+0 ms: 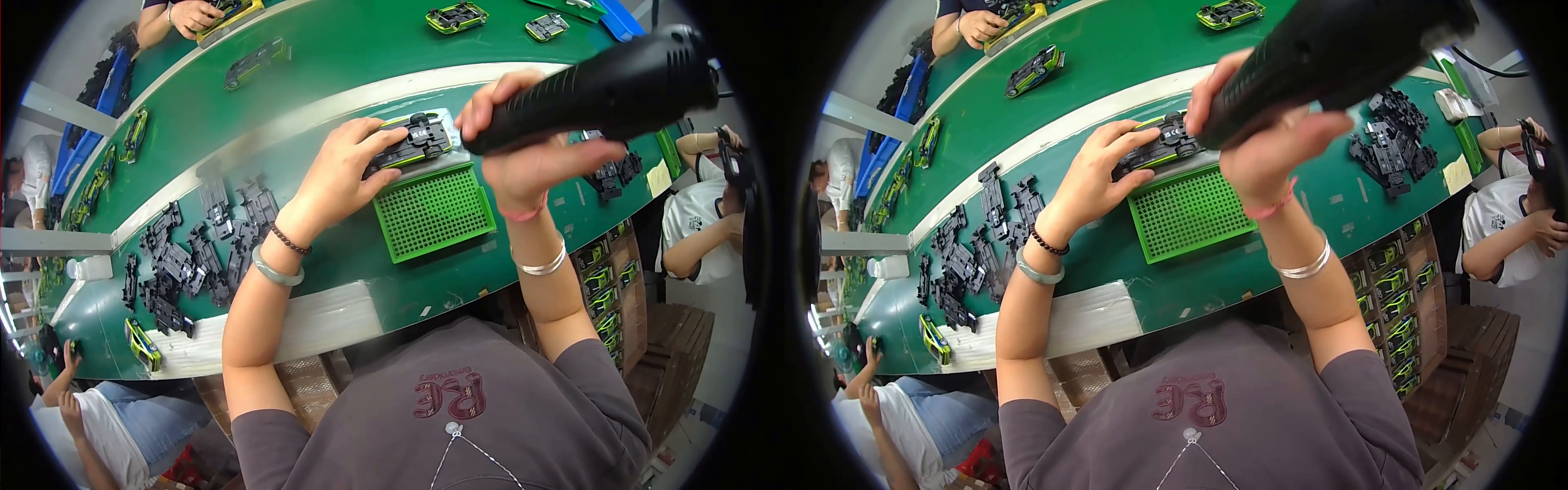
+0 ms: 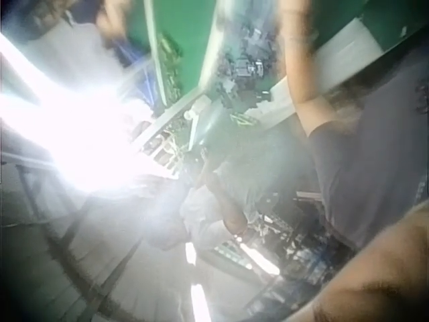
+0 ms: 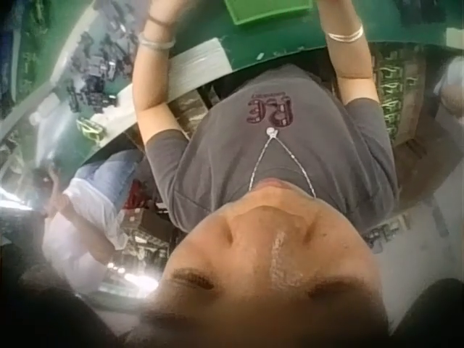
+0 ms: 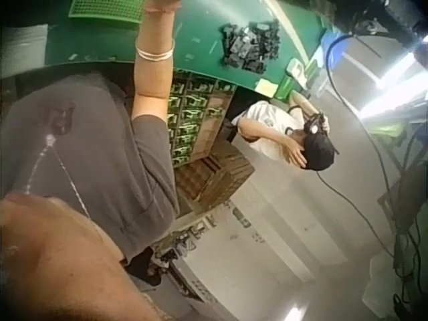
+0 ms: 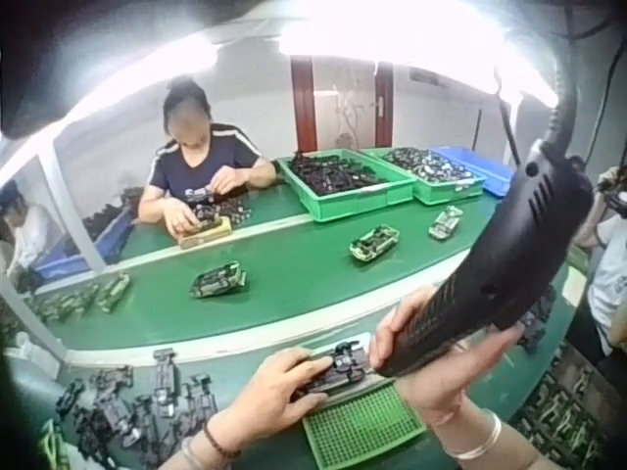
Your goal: The person assembles toy cars on a conveyor line by picking up car bodies, driving screws into their undersides using an electric screwdriver, and placing the finished cars into a partitioned tray.
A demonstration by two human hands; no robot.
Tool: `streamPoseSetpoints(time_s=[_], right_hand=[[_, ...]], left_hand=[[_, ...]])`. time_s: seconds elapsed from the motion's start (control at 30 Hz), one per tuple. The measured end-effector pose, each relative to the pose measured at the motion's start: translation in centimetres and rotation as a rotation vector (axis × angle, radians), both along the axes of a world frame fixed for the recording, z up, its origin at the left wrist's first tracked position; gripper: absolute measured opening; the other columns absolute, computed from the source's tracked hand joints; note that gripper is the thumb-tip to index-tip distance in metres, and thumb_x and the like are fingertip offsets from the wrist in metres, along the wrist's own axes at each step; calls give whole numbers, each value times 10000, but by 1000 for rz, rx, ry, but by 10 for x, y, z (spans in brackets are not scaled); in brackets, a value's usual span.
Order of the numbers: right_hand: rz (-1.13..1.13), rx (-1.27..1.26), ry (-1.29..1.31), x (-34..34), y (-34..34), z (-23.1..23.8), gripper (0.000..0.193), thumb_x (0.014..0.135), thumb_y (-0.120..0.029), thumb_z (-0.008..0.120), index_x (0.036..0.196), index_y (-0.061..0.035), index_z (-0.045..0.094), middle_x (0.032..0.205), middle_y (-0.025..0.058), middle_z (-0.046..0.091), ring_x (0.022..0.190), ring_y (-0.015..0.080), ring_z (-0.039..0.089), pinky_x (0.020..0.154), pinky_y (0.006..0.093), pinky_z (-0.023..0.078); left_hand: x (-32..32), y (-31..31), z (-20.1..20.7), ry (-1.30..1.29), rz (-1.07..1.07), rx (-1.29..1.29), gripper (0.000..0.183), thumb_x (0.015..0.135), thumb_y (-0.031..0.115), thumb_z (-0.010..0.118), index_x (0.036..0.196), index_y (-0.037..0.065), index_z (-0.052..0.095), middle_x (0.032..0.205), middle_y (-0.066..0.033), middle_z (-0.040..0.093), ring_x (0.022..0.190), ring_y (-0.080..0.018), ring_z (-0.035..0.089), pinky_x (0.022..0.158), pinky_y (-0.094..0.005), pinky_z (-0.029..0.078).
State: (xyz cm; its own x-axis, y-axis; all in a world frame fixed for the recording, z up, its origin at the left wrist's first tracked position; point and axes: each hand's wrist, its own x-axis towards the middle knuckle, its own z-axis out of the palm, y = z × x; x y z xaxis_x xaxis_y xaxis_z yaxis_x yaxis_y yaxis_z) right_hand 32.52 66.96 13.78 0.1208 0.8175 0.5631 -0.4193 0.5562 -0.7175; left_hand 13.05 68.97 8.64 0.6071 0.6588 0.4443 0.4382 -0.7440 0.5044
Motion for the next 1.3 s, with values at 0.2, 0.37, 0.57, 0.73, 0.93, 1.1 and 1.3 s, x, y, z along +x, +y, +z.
streamPoseSetpoints(time_s=[0.2,0.37,0.57,0.73,0.93,1.1,1.3], right_hand=[[-95,-116,-105,3,30,-8,991,560,-927,155,791,-24,490,554,91,507,514,189,500,496,287,422],[-131,-114,-136,1,36,-17,943,607,-901,196,776,-23,496,545,85,506,517,185,508,490,276,414],[-118,-115,-201,-1,40,-22,923,627,-889,203,762,-24,495,538,80,499,500,177,505,476,270,410],[-107,-167,-234,-4,46,-20,902,635,-885,210,746,-34,489,530,83,495,472,175,495,452,264,405],[-83,-247,-189,-2,49,-21,898,624,-890,232,739,-35,485,523,86,493,442,174,488,417,262,407],[-53,-157,-198,-9,51,-24,835,768,-774,259,666,13,521,492,60,491,424,118,487,398,232,390],[-75,-139,-206,-8,51,-27,825,768,-769,275,672,13,522,497,57,494,427,114,490,400,230,395]], left_hand=[[-2,-3,-1,62,5,-38,475,723,133,691,1176,110,546,1173,-157,500,1086,-330,474,928,-388,396],[-2,-1,-1,50,-1,-33,477,718,126,693,1172,104,546,1158,-152,505,1078,-326,477,927,-389,396],[-2,0,-2,29,-1,10,469,698,135,696,1142,86,551,1112,-166,527,1039,-335,495,901,-404,402],[-2,0,-1,31,-1,5,462,702,135,693,1138,79,552,1114,-168,526,1040,-338,493,904,-408,400],[0,1,0,19,-11,-18,456,702,130,694,1133,74,557,1113,-171,527,1041,-341,493,904,-408,398],[-2,1,0,9,-18,-25,461,702,129,695,1138,73,555,1114,-172,527,1044,-343,492,907,-411,394],[-1,1,-2,18,-15,-27,465,703,130,694,1144,77,554,1121,-174,525,1051,-344,490,912,-410,392]])
